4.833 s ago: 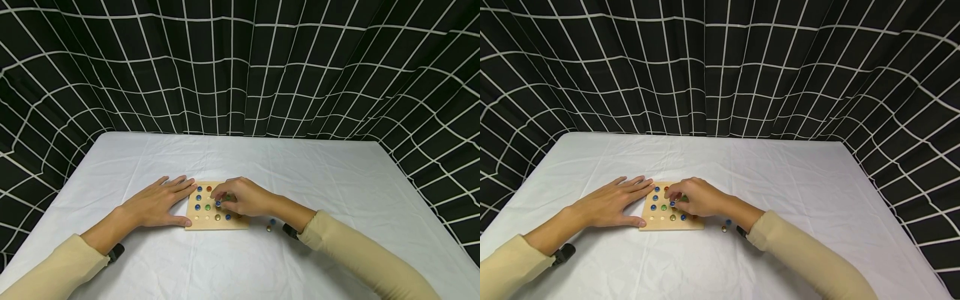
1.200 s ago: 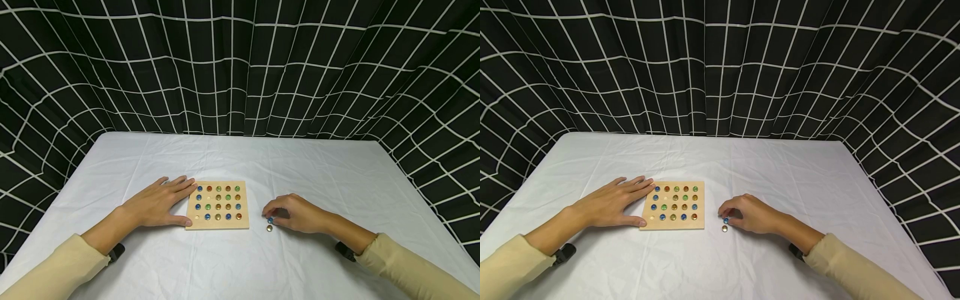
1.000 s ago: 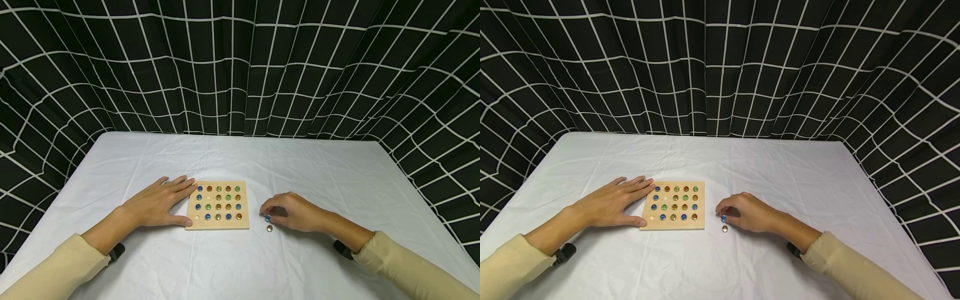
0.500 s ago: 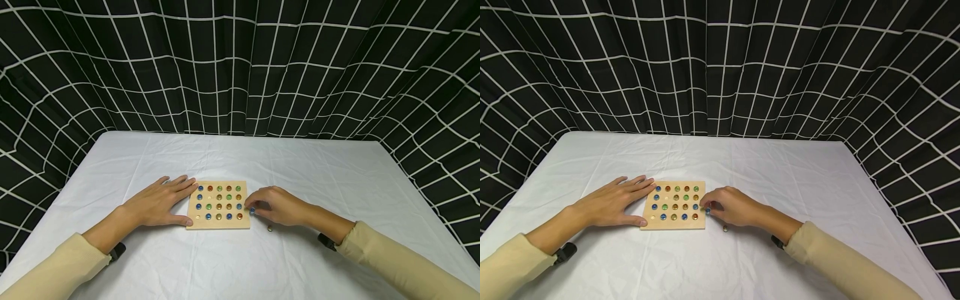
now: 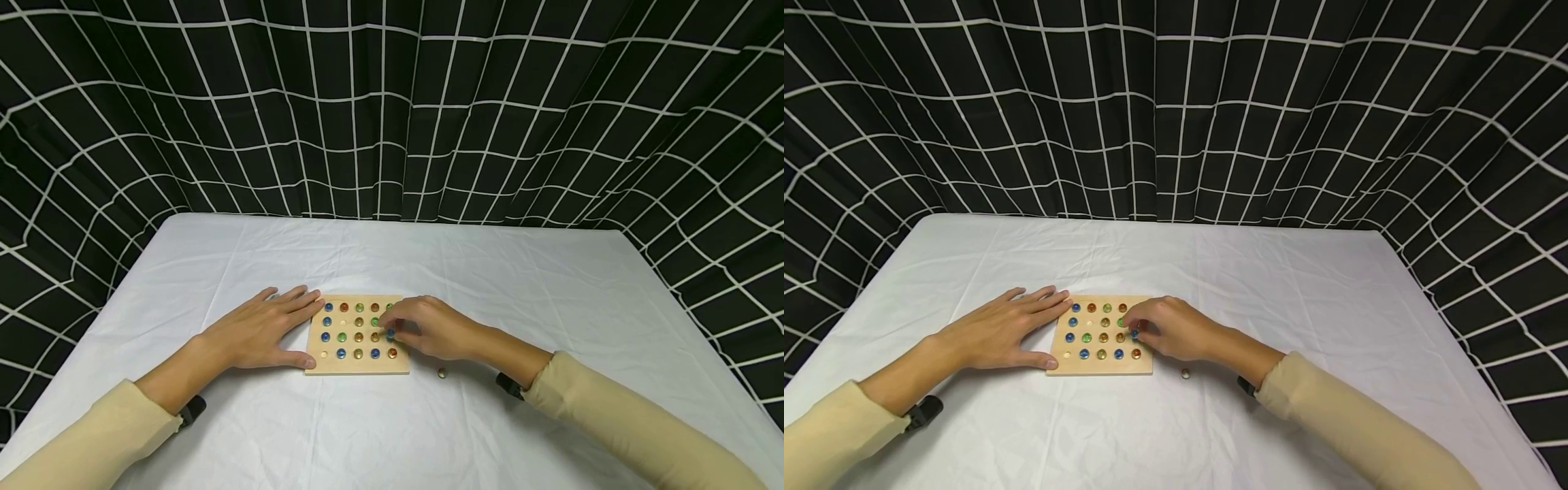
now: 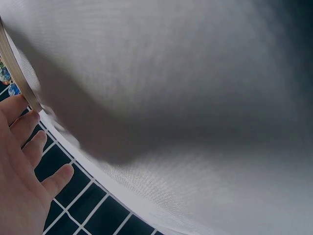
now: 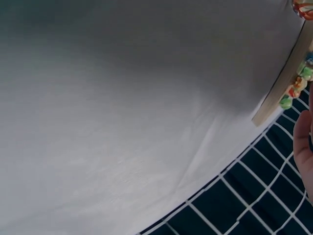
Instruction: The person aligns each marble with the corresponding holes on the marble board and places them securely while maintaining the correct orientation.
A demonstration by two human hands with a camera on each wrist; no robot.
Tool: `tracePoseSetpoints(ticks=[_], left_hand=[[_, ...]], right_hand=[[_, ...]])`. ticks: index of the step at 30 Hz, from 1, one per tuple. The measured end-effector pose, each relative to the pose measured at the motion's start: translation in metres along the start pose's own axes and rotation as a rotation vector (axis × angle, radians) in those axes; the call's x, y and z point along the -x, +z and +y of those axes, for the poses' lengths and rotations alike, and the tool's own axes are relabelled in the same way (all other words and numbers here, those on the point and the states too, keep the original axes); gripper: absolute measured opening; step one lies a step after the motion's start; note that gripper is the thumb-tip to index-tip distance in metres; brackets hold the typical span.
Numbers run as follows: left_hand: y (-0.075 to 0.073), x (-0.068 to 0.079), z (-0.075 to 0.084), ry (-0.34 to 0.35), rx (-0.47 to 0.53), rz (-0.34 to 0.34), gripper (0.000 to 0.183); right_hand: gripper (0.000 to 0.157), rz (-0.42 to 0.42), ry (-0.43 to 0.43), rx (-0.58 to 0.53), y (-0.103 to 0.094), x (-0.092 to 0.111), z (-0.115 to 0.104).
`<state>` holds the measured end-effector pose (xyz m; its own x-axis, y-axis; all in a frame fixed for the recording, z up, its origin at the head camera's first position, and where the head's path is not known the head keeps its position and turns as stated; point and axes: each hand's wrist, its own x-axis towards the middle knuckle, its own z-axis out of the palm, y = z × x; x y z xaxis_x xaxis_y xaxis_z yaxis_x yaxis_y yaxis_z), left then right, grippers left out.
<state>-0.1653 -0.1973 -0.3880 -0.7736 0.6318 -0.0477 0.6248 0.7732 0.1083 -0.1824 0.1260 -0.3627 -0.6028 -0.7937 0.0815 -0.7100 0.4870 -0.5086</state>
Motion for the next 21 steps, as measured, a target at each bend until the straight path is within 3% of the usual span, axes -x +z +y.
tracePoseSetpoints(ticks=[21], left_hand=[[0.001,0.001,0.0,0.006,-0.007,0.011,0.104]], right_hand=[[0.024,-0.023,-0.045,-0.008,0.012,-0.038,-0.012]])
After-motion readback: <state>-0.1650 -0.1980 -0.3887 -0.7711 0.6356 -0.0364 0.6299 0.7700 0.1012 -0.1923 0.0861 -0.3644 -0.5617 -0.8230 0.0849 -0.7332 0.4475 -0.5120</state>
